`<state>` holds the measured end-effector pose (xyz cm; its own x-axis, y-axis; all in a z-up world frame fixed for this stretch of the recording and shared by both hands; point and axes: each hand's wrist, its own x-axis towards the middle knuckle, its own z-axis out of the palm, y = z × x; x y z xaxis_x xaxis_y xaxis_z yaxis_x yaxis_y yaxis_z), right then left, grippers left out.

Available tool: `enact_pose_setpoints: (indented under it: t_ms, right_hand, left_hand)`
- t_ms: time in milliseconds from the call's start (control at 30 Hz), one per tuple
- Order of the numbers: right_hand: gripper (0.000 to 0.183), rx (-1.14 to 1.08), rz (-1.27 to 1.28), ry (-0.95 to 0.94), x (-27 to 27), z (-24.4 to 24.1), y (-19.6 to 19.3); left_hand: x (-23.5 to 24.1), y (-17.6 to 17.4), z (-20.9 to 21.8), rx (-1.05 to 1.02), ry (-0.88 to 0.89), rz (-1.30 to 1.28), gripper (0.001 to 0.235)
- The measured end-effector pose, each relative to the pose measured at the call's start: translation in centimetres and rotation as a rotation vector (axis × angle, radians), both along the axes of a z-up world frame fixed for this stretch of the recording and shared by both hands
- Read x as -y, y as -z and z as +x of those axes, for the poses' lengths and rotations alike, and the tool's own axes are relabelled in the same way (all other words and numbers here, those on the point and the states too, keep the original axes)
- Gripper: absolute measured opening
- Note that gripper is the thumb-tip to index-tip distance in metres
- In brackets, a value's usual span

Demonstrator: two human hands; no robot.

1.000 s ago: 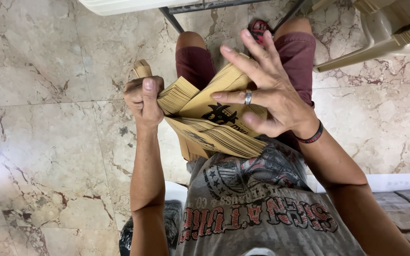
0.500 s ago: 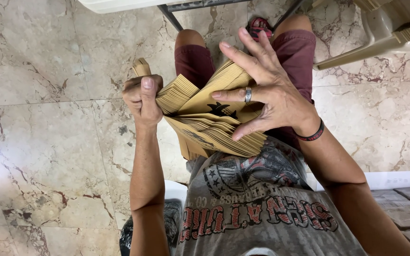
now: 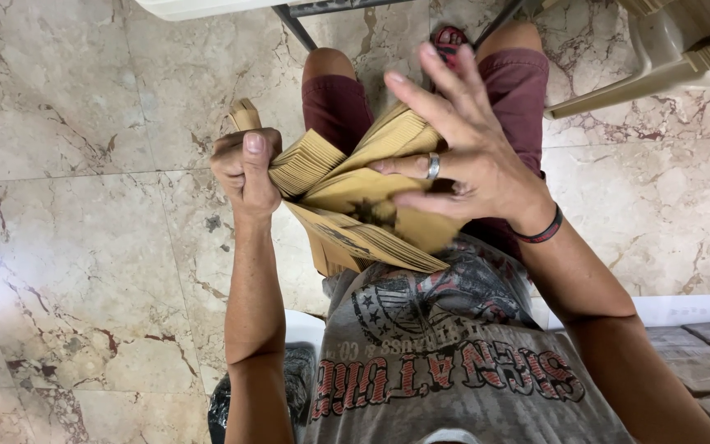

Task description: Folding flat cardboard templates into boxes and stacking them on a table.

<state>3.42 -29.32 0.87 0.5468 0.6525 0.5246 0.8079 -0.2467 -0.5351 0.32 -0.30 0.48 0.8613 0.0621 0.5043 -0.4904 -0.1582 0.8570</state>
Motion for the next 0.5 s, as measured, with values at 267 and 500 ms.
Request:
enact_pose_setpoints:
  t_ms: [267,500]
  right_hand:
    - [0.056,0.079,-0.161,0.066,-0.9,-1.8,-2.3]
    - [0.093,-0.033,-0.084,-0.011,-1.1,-1.4,-4.0]
  left_hand:
    - [-0.3,0.8,0.0,0.009,-0.003,-0.011,0.062]
    - [-0.2,0.8,0.0,0.016,0.002,-0.041,0.061]
